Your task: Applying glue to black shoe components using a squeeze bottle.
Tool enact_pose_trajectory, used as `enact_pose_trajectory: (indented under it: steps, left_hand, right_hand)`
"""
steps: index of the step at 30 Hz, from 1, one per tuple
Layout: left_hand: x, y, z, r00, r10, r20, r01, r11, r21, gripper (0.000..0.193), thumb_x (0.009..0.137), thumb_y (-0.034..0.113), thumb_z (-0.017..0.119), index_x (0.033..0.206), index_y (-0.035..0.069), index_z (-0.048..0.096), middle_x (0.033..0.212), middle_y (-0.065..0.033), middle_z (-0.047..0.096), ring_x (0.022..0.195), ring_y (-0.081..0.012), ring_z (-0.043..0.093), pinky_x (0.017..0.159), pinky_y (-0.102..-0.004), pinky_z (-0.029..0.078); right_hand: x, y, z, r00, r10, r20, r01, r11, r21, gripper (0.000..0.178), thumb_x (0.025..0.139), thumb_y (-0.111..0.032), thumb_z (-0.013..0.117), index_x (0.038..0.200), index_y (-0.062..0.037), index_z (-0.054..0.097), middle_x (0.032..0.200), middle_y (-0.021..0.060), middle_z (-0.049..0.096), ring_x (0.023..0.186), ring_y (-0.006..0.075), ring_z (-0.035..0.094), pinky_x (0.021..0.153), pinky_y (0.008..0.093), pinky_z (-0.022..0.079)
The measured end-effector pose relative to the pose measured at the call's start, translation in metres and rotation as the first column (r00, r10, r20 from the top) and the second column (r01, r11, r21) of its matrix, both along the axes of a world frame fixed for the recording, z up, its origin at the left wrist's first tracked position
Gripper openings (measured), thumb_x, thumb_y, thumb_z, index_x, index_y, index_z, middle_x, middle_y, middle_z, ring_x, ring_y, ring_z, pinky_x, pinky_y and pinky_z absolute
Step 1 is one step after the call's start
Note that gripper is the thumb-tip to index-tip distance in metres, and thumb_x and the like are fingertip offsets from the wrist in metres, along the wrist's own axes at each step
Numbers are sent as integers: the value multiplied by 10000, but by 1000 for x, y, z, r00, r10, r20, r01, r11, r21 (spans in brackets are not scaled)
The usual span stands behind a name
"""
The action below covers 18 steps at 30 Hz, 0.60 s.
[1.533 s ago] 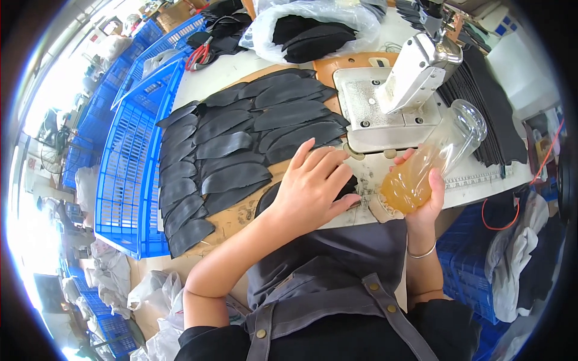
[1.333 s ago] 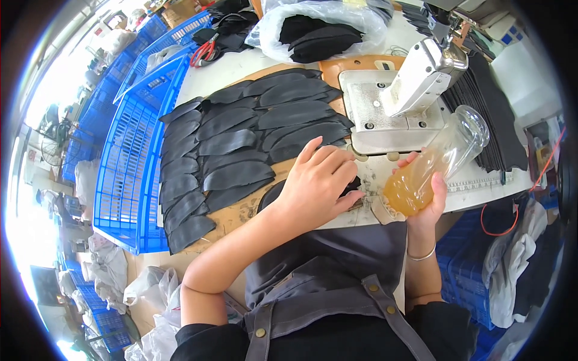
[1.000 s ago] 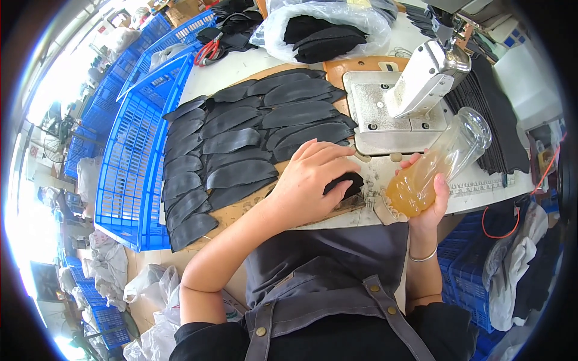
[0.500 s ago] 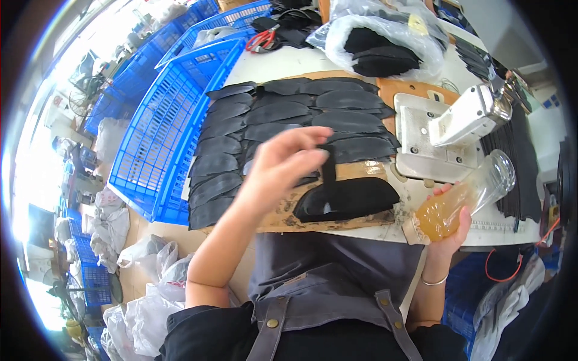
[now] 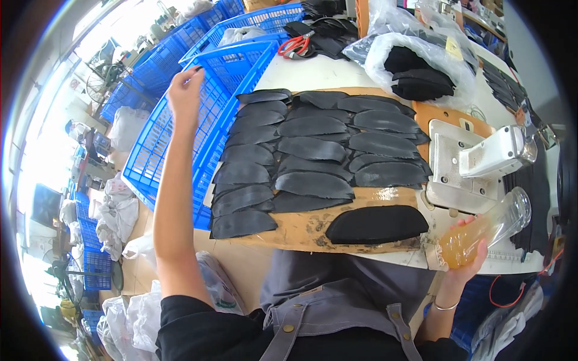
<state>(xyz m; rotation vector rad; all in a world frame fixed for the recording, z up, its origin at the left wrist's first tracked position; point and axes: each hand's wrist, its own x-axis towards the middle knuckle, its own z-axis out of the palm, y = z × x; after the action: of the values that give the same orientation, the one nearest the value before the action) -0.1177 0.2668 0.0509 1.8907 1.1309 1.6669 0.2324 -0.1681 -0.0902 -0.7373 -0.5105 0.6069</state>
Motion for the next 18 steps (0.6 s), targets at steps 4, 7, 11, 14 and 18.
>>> enact_pose_trajectory:
  steps: [4,7,11,14,18]
  left_hand:
    - [46,56,-44,970,-7,-242,51,982,180,153,738,151,693,759,14,626,938,-137,643,868,-229,615,775,-323,484]
    - [85,57,-77,874,-65,-481,124,988,92,183,700,192,690,729,24,626,937,-157,629,910,-295,594,831,-368,459]
    - [94,50,-87,742,-179,-647,209,977,-30,237,707,283,679,725,51,638,923,-153,621,955,-318,570,854,-388,437]
    - [97,49,-83,703,-226,-674,206,972,-111,285,734,344,676,723,60,651,902,-153,636,927,-317,588,829,-381,448]
    - [91,57,-84,747,-263,-611,194,965,-178,319,725,376,701,697,60,662,800,-146,660,799,-302,622,730,-379,476]
  right_hand:
    - [0,-1,0,1000,-6,4,6,1000,-10,534,903,-364,425,1311,-31,339,1122,126,475,1039,235,513,892,386,444]
    - [0,-3,-1,1000,-18,22,19,999,-28,537,903,-373,419,1310,-32,338,1118,123,473,1035,232,513,890,383,444]
    - [-1,0,-2,998,-55,5,56,997,-56,553,898,-388,423,1308,-28,336,1110,120,470,1026,229,511,885,380,445]
    - [-1,0,1,999,-41,24,42,997,-59,562,894,-391,432,1310,-27,333,1108,119,470,1022,228,509,884,379,445]
    - [0,0,1,1000,-17,13,17,1000,-22,566,891,-389,439,1313,-27,334,1109,119,469,1023,229,506,883,379,445]
